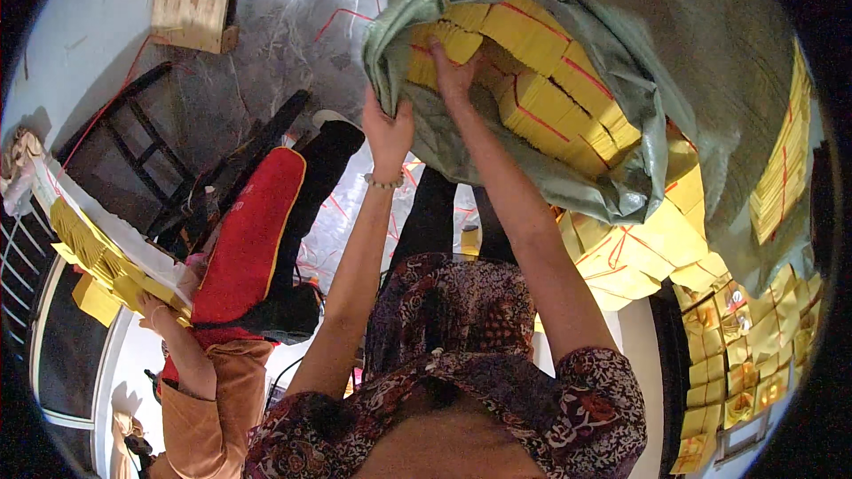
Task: Packing bundles of yellow paper tied with red string into large woven sacks.
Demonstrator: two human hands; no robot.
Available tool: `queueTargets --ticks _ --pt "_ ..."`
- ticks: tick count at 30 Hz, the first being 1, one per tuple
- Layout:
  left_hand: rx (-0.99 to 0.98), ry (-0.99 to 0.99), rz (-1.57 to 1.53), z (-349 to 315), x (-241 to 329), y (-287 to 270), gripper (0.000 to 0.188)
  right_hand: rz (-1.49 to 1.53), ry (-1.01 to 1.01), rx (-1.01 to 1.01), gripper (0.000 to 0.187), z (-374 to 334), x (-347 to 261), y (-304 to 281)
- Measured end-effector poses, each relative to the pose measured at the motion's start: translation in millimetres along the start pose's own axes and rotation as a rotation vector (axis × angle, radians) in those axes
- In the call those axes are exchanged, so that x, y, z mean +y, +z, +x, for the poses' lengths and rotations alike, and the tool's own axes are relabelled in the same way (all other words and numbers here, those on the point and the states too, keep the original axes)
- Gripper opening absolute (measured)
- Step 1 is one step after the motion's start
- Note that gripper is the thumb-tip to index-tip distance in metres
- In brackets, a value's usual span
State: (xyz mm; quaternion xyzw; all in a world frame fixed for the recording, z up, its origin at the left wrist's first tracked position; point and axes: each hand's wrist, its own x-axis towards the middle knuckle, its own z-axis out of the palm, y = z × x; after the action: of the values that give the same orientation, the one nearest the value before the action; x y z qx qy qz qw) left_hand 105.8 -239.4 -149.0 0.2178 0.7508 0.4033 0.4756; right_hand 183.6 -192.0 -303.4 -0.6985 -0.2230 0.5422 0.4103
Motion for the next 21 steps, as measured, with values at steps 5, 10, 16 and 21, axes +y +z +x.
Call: queueTargets --ticks 5,10,16,21 --pt "0.272 0.680 0.633 -25 57 30 0.048 -0.196 -0.021 -0.144 0.083 -1 -6 -34" --pt "-0.359 0.820 0.837 -24 44 60 0.058 0.072 0.167 -0.313 0.058 -20 -44 -84" --pt "-0.631 1.126 1.441 16 -45 120 0.045 0.843 0.636 -0.127 0.046 -6 -31 -118" --pt "-0.632 1.700 2.555 73 -130 60 0.042 0.633 0.541 -0.253 0.044 -21 -30 -109"
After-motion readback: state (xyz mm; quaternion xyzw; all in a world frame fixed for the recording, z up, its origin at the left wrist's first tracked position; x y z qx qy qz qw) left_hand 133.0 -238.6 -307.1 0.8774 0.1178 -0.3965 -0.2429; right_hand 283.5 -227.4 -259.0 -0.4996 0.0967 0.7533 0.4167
